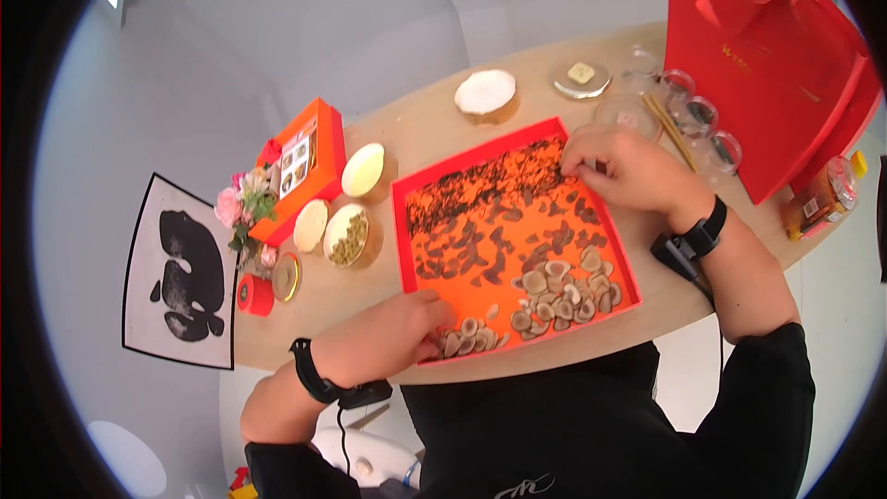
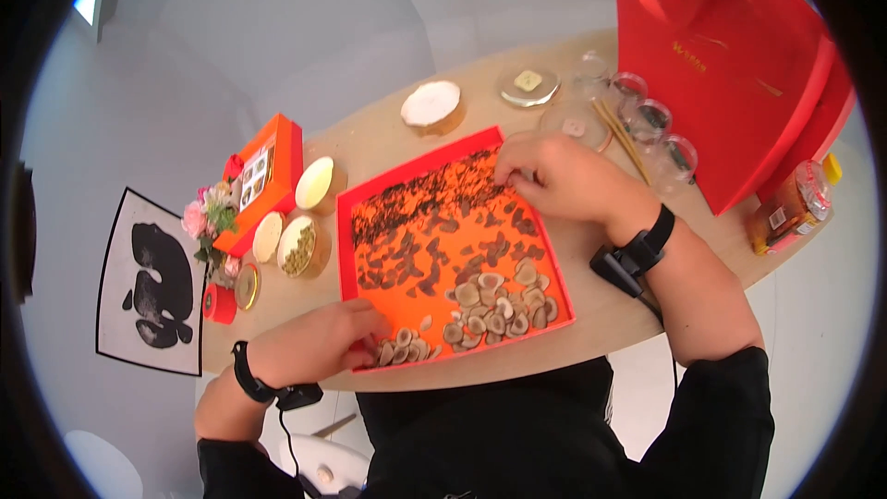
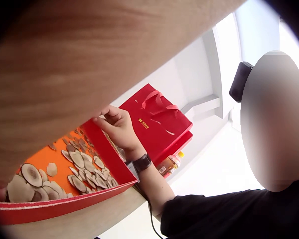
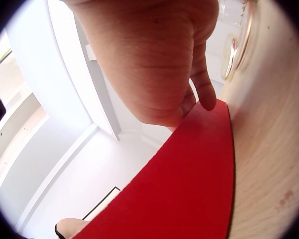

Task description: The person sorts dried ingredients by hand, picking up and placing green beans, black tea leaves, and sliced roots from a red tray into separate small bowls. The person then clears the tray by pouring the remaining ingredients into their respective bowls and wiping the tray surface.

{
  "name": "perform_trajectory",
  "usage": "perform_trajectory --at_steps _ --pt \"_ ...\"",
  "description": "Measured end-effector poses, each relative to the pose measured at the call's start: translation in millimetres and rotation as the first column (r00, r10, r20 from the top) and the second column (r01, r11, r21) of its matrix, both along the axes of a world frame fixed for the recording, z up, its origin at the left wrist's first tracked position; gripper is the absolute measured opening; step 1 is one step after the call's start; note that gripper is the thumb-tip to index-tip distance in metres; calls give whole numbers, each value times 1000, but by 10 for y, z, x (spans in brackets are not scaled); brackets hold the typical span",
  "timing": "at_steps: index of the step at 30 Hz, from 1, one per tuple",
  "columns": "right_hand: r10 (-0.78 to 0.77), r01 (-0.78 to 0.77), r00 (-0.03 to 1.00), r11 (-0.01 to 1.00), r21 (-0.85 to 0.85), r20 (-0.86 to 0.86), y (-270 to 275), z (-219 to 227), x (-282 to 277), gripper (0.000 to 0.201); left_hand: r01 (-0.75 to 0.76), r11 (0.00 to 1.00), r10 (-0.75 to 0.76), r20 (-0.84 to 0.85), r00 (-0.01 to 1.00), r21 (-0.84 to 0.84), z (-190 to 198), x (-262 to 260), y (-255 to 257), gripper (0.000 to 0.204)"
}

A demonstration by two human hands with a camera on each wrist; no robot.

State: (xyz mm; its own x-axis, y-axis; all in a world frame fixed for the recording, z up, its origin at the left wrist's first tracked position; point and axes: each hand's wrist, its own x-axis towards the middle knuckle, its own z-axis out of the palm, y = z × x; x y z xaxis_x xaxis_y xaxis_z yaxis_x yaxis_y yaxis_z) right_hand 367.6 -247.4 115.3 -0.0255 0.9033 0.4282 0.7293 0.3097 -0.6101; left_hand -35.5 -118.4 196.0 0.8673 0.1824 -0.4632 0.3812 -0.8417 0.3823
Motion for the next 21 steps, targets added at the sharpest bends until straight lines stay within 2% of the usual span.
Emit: perform_trajectory --at_steps 1,6,8,14,17,21 --pt "12 -13 1000 998 62 23 24 -53 10 11 -2 1000 2 8 1000 -25 0 -1 -5 31" --pt "0 0 1000 999 35 26 27 -34 -17 12 -28 1000 28 4 1000 6 -79 0 -2 34" --pt "-3 1 999 999 49 32 35 -35 -14 11 65 993 -77 126 989 98 -98 5 -6 35" --pt "-8 6 999 998 61 34 38 -26 -35 9 109 985 -115 39 993 135 -132 -55 36 35" --pt "-12 9 999 998 70 46 38 -31 -36 9 137 986 -146 100 984 93 -220 -105 85 33" --pt "-10 6 999 997 72 49 43 -34 -25 9 206 972 -217 101 971 110 -170 -96 103 31"
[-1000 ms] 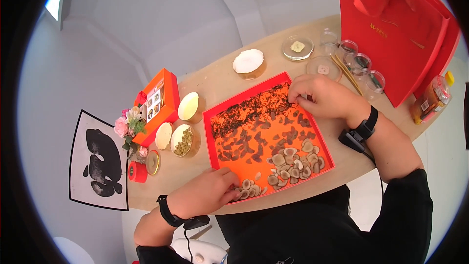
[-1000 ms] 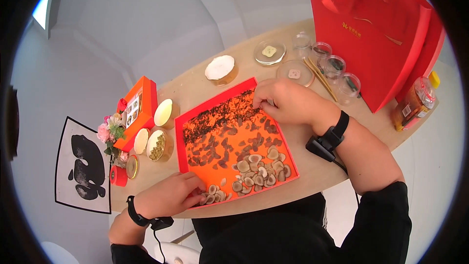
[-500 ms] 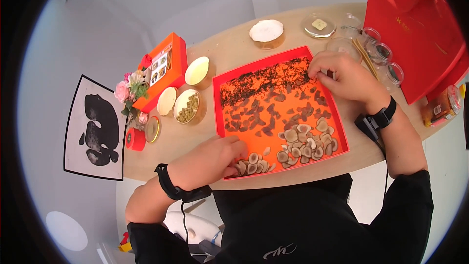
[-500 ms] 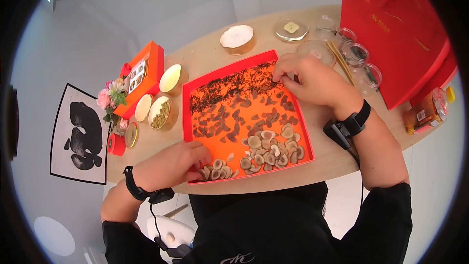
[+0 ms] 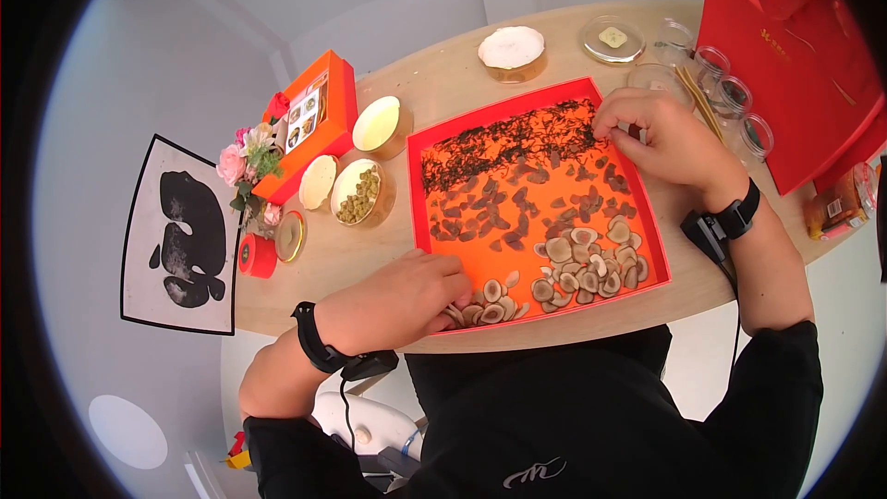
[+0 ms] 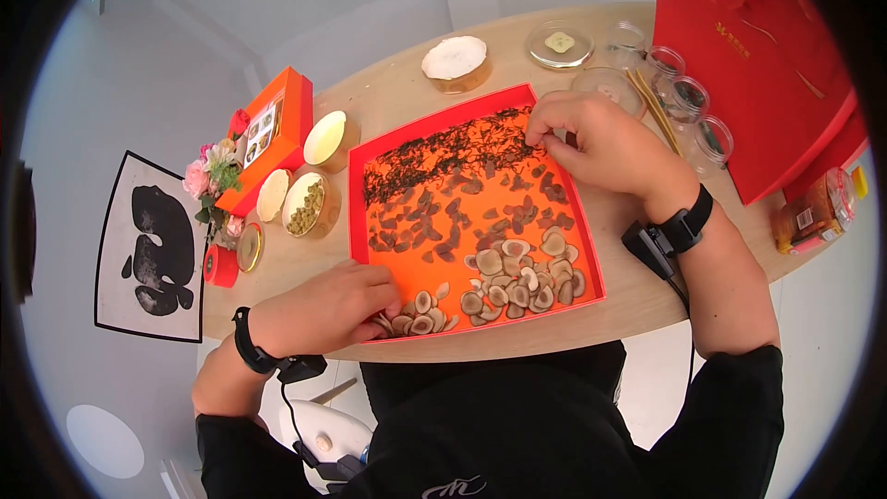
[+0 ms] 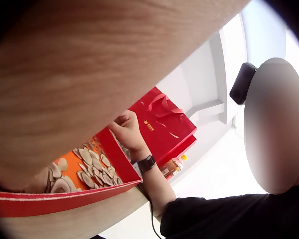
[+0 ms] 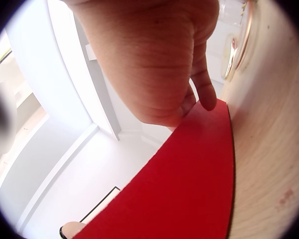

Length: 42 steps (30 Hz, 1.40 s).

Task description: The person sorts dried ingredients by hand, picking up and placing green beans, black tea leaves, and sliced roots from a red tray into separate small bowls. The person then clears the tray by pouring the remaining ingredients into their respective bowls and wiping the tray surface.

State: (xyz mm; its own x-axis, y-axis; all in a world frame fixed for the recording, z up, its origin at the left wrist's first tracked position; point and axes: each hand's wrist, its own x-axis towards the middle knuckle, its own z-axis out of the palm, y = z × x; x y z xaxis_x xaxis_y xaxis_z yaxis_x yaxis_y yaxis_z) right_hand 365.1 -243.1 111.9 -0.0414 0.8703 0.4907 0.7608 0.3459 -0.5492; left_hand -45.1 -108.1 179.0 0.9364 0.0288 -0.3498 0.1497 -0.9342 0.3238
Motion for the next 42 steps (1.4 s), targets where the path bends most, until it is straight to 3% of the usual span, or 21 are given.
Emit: perform_trajectory --at_steps 9,15,18,20,27,29,33,35,38,42 --pt "6 -6 1000 1000 -5 -3 0 -16 14 9 -106 989 102 -48 994 -107 -7 19 -36 35" --pt "-12 11 999 1000 -16 -32 -14 0 -8 9 -224 965 216 -70 974 -136 15 28 -81 58" --pt "4 -4 1000 1000 -2 1 -2 -11 15 9 -143 989 142 -24 990 -33 93 87 -145 68" --pt "17 -17 1000 1000 10 -5 4 -25 22 9 -32 999 34 -107 994 22 103 110 -131 72" --pt "3 -3 1000 1000 1 -15 -2 -23 12 9 -69 998 67 -126 990 -7 8 43 -62 58" --pt "2 -3 1000 1000 -11 -24 0 -27 12 8 0 999 1 38 999 -42 -8 40 -37 55" --pt "5 -6 1000 1000 -14 -23 -11 -4 2 8 -47 999 49 108 993 -23 74 177 -127 62" --pt "-1 1 1000 1000 -22 -29 -14 1 0 9 169 983 -181 242 953 69 34 228 -134 65" --pt "11 -11 1000 1000 5 -11 0 -19 18 9 279 957 -289 154 945 84 -46 208 -74 67" --pt "14 -15 1000 1000 20 6 7 -39 33 9 200 979 -201 72 977 32 27 147 -77 57"
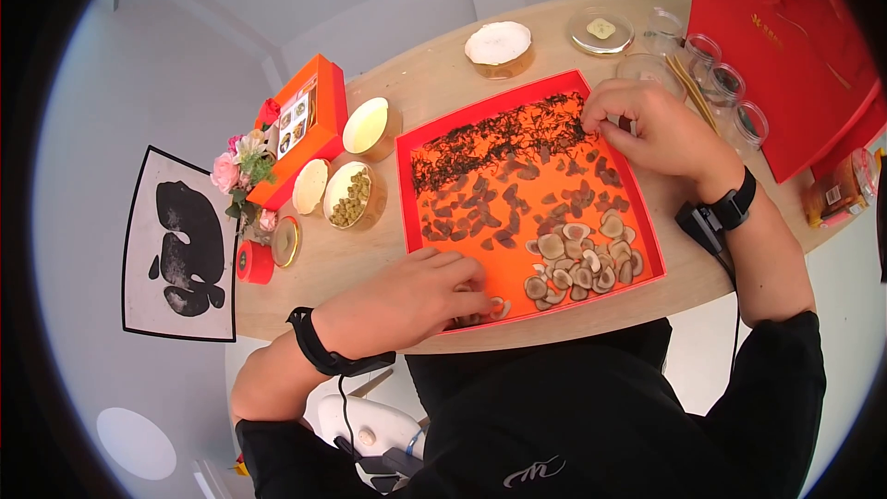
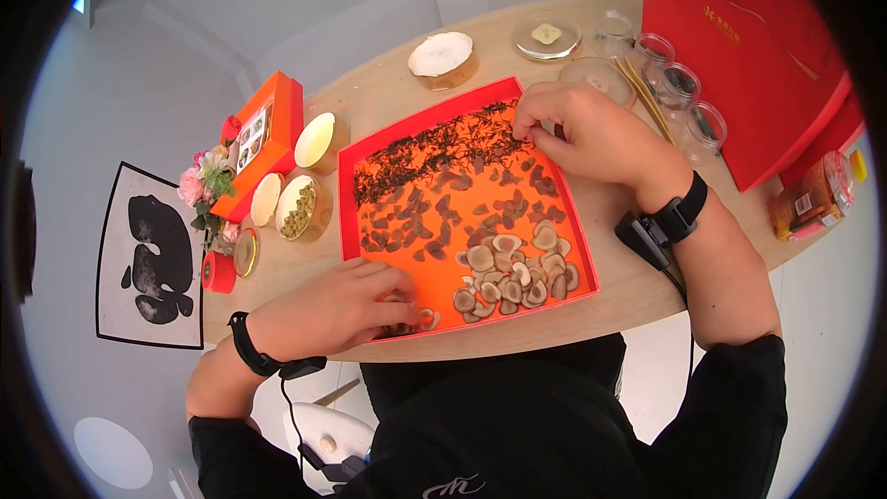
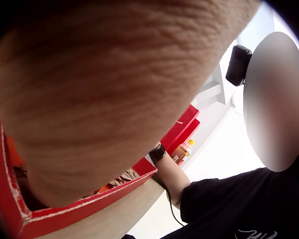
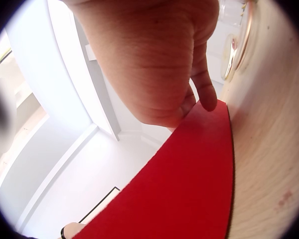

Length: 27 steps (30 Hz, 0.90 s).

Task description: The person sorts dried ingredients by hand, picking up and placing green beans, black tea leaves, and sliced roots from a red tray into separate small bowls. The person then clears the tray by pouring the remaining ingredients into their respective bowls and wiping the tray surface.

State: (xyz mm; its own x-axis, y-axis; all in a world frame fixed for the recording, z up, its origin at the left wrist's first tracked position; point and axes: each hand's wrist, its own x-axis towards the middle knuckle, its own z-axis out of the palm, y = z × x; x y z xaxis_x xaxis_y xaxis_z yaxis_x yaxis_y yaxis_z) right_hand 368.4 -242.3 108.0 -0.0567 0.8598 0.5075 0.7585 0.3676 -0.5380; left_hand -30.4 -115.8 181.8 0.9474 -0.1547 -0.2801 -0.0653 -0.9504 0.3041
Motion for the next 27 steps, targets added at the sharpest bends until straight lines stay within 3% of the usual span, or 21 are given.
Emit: perform_trajectory --at_steps 2,6,8,12,17,23,27 --pt "-6 6 1000 1000 -12 -17 -3 -3 -7 10 -23 999 27 -104 994 43 67 1 -8 48" --pt "1 -1 1000 1000 10 -13 -1 -7 -9 10 -78 993 88 -117 989 87 48 -40 -7 43" --pt "1 -1 1000 1000 0 -12 -1 -12 -5 10 -36 992 36 3 999 122 59 -39 1 43" --pt "3 -3 1000 1000 5 -19 -6 -1 -13 10 -30 995 28 14 999 92 85 -49 22 40" --pt "-11 10 1000 1000 -24 -28 -15 16 -28 9 -133 990 138 -123 983 46 99 -56 36 40" --pt "-9 9 999 1000 -25 -33 -13 14 -21 9 -193 981 191 -100 977 -17 3 -115 58 40" --pt "-2 2 1000 1000 -24 -25 -7 12 -11 8 -159 986 163 -95 982 47 -19 -128 52 37"
